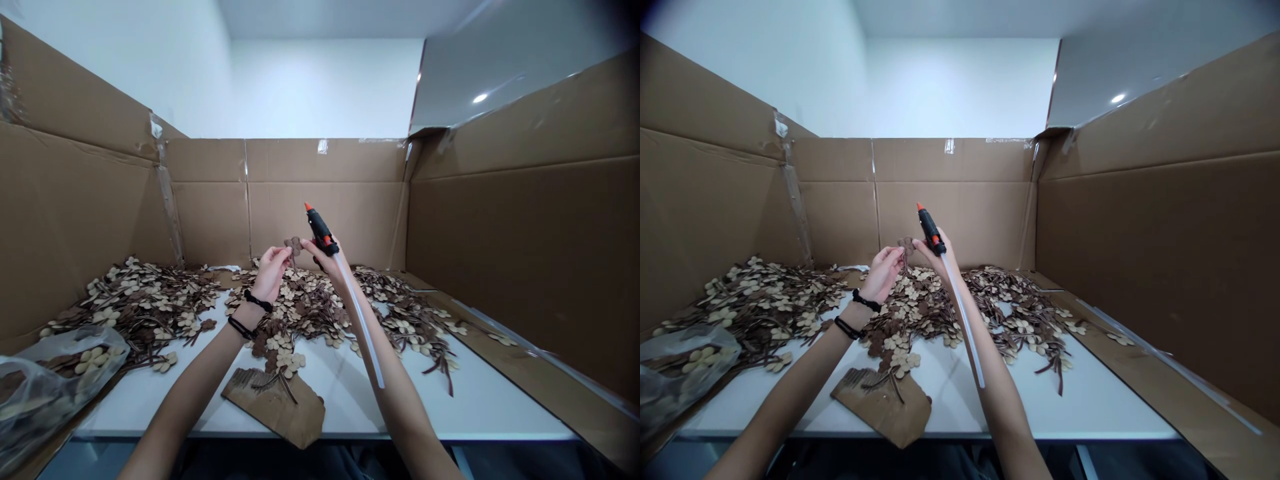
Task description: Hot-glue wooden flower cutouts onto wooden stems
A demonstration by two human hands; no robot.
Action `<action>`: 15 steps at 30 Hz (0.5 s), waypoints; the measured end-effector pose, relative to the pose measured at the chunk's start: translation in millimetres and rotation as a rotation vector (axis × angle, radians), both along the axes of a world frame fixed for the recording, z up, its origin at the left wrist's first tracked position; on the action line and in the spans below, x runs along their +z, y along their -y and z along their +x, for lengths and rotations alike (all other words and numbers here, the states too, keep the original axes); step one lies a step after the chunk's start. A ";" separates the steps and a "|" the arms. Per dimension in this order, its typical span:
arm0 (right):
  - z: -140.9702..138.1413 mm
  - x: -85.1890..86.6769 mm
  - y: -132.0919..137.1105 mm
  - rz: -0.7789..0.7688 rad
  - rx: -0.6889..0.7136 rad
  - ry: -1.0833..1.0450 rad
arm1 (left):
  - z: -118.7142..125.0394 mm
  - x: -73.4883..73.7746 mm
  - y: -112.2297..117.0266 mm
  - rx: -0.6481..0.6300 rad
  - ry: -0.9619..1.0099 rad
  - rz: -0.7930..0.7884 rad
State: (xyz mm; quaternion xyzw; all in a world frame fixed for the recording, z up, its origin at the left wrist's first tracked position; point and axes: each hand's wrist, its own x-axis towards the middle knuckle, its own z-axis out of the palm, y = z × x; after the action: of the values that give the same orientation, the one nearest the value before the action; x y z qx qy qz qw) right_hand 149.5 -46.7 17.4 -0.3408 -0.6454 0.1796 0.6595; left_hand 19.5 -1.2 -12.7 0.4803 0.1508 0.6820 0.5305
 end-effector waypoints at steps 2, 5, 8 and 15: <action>8.4 -18.5 29.2 0.001 -0.004 0.007 | 0.2 -1.0 -0.3 0.012 -0.025 0.013; 30.6 -69.3 77.3 -0.016 -0.035 0.031 | -0.4 -1.3 0.8 0.023 -0.055 0.001; 48.9 -118.4 107.8 -0.041 -0.070 0.041 | -3.4 2.1 3.8 0.032 -0.125 -0.017; 42.5 -116.6 107.7 -0.011 -0.024 0.059 | -14.2 11.4 3.4 0.177 -0.462 0.220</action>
State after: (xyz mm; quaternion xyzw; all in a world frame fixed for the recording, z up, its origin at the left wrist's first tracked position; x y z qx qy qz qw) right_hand 192.0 -154.4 -99.2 -0.3571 -0.6594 0.1651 0.6407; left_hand 5.3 -4.6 -1.3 0.6629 0.2341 0.6105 0.3648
